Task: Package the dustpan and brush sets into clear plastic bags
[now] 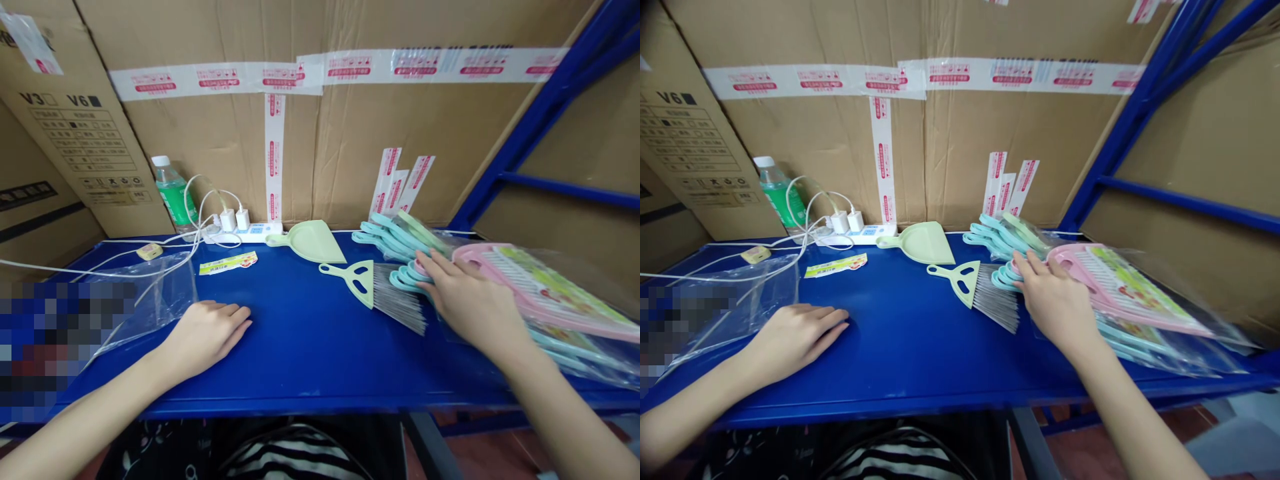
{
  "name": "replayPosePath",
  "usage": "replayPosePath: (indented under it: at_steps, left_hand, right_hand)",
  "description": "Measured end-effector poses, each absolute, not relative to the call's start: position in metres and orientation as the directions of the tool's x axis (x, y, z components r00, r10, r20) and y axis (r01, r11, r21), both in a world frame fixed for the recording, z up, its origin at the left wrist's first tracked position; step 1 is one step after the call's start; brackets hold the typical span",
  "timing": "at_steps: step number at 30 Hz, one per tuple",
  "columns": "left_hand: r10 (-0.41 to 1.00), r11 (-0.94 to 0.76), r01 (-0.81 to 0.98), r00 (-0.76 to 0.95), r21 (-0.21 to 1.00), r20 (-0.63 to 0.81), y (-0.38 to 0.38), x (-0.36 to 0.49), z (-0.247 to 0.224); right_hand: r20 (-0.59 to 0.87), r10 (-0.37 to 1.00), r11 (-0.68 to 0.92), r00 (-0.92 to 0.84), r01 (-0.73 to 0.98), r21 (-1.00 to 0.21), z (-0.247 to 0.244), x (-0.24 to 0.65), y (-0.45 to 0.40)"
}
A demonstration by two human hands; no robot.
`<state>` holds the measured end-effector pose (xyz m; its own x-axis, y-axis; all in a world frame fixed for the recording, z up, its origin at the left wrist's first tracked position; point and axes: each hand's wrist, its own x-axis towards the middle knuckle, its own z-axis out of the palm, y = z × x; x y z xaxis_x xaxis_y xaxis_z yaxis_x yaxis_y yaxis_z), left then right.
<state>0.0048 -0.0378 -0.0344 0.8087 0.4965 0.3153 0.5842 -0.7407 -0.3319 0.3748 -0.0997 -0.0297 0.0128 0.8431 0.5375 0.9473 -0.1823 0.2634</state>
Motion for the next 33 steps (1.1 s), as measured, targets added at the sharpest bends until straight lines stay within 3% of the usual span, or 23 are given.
replayPosePath:
  at_steps: [22,33]
  left_hand:
    - [0.553,-0.732,0.614,0.788,-0.295,0.270,-0.038,0.004,-0.035]
    - [0.576,-0.737,0.635,0.769,-0.231,0.277,-0.038,0.004,-0.035]
  right_hand:
    - [0.564,0.822,-0.131,-0.077,0.939,0.318,-0.034,0.374,-0.100]
    - [0.596,0.803,-0.184,0.027,0.962,0.204,-0.025,0.376,-0.104]
